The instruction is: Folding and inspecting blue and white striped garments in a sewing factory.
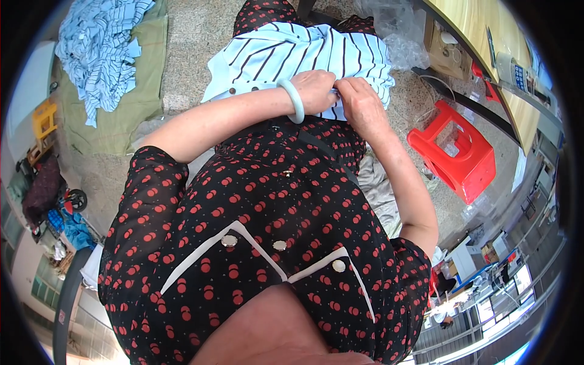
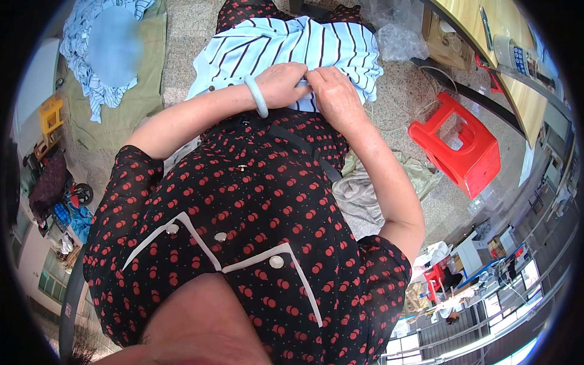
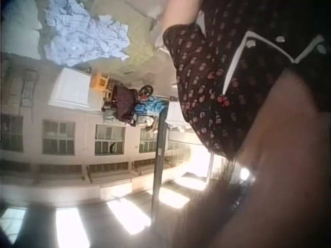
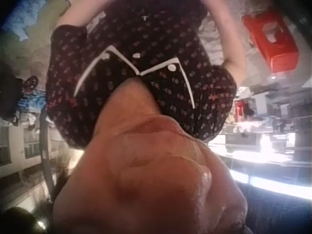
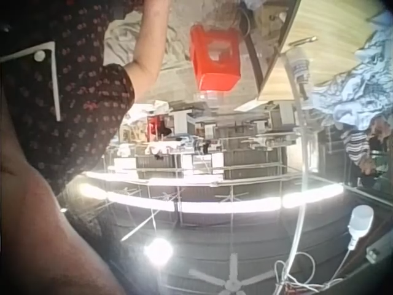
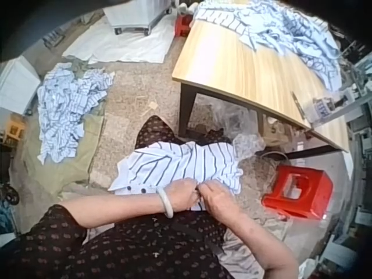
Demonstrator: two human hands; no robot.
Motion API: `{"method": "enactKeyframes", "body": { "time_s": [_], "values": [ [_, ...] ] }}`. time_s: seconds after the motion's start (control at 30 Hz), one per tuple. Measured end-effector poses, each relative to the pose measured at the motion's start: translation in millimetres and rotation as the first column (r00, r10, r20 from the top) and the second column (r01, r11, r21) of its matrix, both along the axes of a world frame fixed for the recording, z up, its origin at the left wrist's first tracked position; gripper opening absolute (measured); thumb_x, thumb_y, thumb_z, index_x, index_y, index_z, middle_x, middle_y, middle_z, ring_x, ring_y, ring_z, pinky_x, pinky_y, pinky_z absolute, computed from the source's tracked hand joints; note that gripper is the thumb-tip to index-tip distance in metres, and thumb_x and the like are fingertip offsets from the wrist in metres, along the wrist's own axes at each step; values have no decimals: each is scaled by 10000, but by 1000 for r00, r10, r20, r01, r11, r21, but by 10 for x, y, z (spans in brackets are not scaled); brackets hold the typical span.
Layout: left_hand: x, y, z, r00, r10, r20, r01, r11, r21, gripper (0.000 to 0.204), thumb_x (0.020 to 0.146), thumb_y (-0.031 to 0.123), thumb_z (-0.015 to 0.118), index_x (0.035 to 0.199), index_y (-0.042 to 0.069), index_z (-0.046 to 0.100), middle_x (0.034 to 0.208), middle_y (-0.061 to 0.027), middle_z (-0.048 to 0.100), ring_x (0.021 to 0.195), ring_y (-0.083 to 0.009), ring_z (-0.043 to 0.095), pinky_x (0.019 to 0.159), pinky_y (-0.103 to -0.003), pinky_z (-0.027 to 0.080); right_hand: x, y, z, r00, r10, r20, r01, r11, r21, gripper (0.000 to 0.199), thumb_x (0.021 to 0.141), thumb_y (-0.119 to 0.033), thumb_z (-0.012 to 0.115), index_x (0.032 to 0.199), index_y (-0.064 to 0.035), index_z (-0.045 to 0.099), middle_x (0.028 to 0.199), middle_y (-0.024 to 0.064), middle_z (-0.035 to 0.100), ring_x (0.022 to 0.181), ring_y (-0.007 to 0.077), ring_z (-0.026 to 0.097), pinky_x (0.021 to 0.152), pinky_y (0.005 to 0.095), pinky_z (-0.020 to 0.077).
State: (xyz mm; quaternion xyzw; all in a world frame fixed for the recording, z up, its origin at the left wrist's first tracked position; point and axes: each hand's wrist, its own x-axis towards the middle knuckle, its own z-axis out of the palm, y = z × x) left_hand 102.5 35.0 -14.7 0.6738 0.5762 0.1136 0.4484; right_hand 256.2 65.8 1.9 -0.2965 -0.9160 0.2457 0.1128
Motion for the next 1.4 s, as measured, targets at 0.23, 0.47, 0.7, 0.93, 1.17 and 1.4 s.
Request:
{"method": "enactKeyframes", "body": {
  "time_s": [0.23, 0.47, 0.7, 0.93, 1.17, 1.4],
  "values": [
    [0, -76, -69, 997, 66, 26, -68, 995, 76, 220, 791, 196, 493, 800, -22, 522, 786, -199, 559, 781, -367, 527, 684, -430, 407, -15, 30, 22, 1000, 6, -23, -7, 1000, -25, 228, 652, 37, 485, 869, -20, 524, 800, 119, 523, 792, 280, 516, 699, 355, 432],
    [0, -76, -72, 987, 144, 76, -142, 989, -32, 225, 754, 171, 466, 818, -39, 516, 778, -224, 550, 778, -369, 527, 694, -423, 410, -22, 19, -15, 996, -68, -61, 60, 991, -123, 190, 688, 26, 491, 865, -12, 550, 784, 136, 541, 780, 295, 524, 700, 370, 434],
    [-2, -98, -114, 985, 142, 102, -139, 990, -34, 224, 747, 131, 443, 874, -31, 533, 781, -232, 554, 779, -368, 532, 705, -422, 414, -5, -7, -32, 990, -119, -73, 104, 978, -182, 144, 715, 11, 507, 847, -5, 561, 764, 145, 543, 767, 309, 529, 681, 385, 433],
    [3, -135, -175, 982, 152, 108, -157, 987, 39, 201, 743, 112, 444, 872, -5, 545, 757, -215, 562, 747, -363, 541, 674, -422, 424, 4, -33, -45, 987, -143, -69, 126, 969, -212, 135, 707, 0, 517, 834, 2, 564, 774, 155, 558, 761, 314, 537, 673, 389, 440],
    [-12, -133, -218, 975, 167, 145, -178, 982, 63, 181, 736, 108, 456, 850, 7, 554, 726, -202, 561, 711, -351, 546, 641, -407, 428, -15, -14, -43, 976, -208, -58, 185, 945, -269, 119, 698, -13, 518, 803, 5, 573, 768, 156, 577, 757, 312, 555, 677, 382, 451],
    [-51, -158, -252, 970, 126, 208, -159, 976, 151, 131, 720, 88, 462, 794, 1, 526, 697, -178, 533, 680, -337, 529, 605, -395, 412, -18, 3, -8, 960, -279, -15, 246, 870, -427, 130, 696, -24, 522, 810, 3, 579, 760, 151, 592, 712, 283, 587, 644, 344, 468]
  ]
}}
